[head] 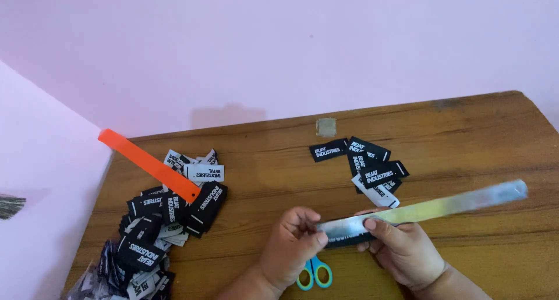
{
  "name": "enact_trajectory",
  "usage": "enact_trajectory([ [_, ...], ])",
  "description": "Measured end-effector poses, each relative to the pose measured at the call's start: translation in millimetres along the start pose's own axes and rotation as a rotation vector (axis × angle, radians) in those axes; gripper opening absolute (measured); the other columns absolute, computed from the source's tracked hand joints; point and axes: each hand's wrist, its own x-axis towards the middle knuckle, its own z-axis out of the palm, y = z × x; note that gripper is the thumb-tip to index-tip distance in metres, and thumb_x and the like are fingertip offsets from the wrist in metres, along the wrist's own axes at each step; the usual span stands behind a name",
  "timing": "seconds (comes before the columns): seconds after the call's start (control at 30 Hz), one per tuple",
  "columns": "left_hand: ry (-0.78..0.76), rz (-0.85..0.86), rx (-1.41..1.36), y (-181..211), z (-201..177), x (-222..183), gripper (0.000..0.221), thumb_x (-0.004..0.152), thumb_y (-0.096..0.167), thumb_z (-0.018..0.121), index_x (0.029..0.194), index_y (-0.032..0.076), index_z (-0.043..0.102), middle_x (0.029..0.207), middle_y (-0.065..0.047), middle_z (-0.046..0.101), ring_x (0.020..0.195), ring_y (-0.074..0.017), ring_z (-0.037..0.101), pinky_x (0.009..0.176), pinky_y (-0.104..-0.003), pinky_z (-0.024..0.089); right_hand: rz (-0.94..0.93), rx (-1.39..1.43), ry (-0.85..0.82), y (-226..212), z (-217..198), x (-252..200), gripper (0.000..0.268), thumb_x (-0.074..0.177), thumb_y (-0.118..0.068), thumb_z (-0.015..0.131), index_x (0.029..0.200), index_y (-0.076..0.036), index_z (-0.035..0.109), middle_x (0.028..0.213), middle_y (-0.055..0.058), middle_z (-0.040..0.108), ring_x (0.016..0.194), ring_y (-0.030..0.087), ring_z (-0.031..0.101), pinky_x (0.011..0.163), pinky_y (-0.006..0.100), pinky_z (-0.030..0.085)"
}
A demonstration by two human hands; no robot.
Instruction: Measuring and cutting individual clothing labels using a ruler and scissors.
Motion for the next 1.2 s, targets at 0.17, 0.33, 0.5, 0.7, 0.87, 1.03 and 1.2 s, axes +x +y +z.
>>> enact_trajectory([
  [0.17, -0.351, -0.062, 0.057, 30, 10, -10, 0.048, 0.072, 0.01, 0.066, 0.118, 0.003, 0.05, 0.106, -0.017, 0.064, 0.094, -0.0191, 0.062, 0.085, -0.033, 0.053, -0.133, -0.498, -0.324, -4, -1, -1, 0.028, 0.07, -0.004, 0.064, 0.095, 0.004, 0.073, 0.088, 0.013, 0.077, 0.081, 0.02, 0.068, 0.077, 0.031, 0.051],
  [0.33, -0.254, -0.013, 0.257, 10, 4, -2, 0.033, 0.075, 0.008, 0.071, 0.107, 0.007, 0.063, 0.082, -0.002, 0.062, 0.073, -0.0082, 0.056, 0.067, -0.022, 0.048, -0.022, -0.141, -0.257, -7, 9, -6, 0.05, 0.074, 0.002, 0.061, 0.123, 0.004, 0.053, 0.081, 0.019, 0.067, 0.065, 0.024, 0.058, 0.06, 0.032, 0.045],
  [0.5, -0.281, -0.106, 0.163, 11, 4, -2, 0.023, 0.078, 0.009, 0.068, 0.1, 0.007, 0.065, 0.083, -0.003, 0.064, 0.073, -0.0092, 0.056, 0.068, -0.023, 0.048, -0.029, -0.085, -0.145, 0, 2, -3, 0.036, 0.078, -0.002, 0.059, 0.114, 0.001, 0.06, 0.069, 0.02, 0.065, 0.054, 0.025, 0.058, 0.054, 0.034, 0.045],
  [0.7, -0.213, -0.032, 0.183, 4, 4, 4, 0.034, 0.077, 0.011, 0.068, 0.11, 0.007, 0.062, 0.097, -0.003, 0.065, 0.085, -0.0083, 0.058, 0.08, -0.021, 0.049, -0.092, 0.041, -0.162, -2, 4, -1, 0.027, 0.08, -0.004, 0.057, 0.106, 0.0, 0.062, 0.071, 0.018, 0.061, 0.063, 0.027, 0.06, 0.054, 0.039, 0.054],
  [0.87, -0.146, -0.003, -0.136, -17, -3, 10, 0.023, 0.079, 0.006, 0.067, 0.096, 0.008, 0.052, 0.083, -0.009, 0.06, 0.072, -0.0143, 0.056, 0.062, -0.029, 0.054, -0.094, -0.007, -0.144, 0, 8, -4, 0.028, 0.082, -0.005, 0.055, 0.107, 0.006, 0.061, 0.076, 0.023, 0.061, 0.067, 0.031, 0.059, 0.055, 0.038, 0.05],
  [1.03, -0.108, 0.051, -0.194, -9, -2, 11, 0.025, 0.078, -0.005, 0.065, 0.095, 0.008, 0.051, 0.082, -0.006, 0.061, 0.073, -0.0095, 0.055, 0.068, -0.023, 0.046, -0.088, 0.067, -0.167, -2, 9, -2, 0.024, 0.084, -0.008, 0.055, 0.104, 0.002, 0.062, 0.078, 0.019, 0.061, 0.066, 0.029, 0.058, 0.053, 0.039, 0.048],
  [1.2, -0.108, 0.017, -0.161, -14, -5, 9, 0.037, 0.079, -0.001, 0.061, 0.116, 0.004, 0.058, 0.097, -0.006, 0.062, 0.086, -0.0114, 0.055, 0.078, -0.023, 0.045, -0.116, 0.046, -0.177, -2, 9, -3, 0.025, 0.085, -0.01, 0.054, 0.106, 0.003, 0.061, 0.078, 0.018, 0.06, 0.066, 0.027, 0.057, 0.053, 0.036, 0.048],
])
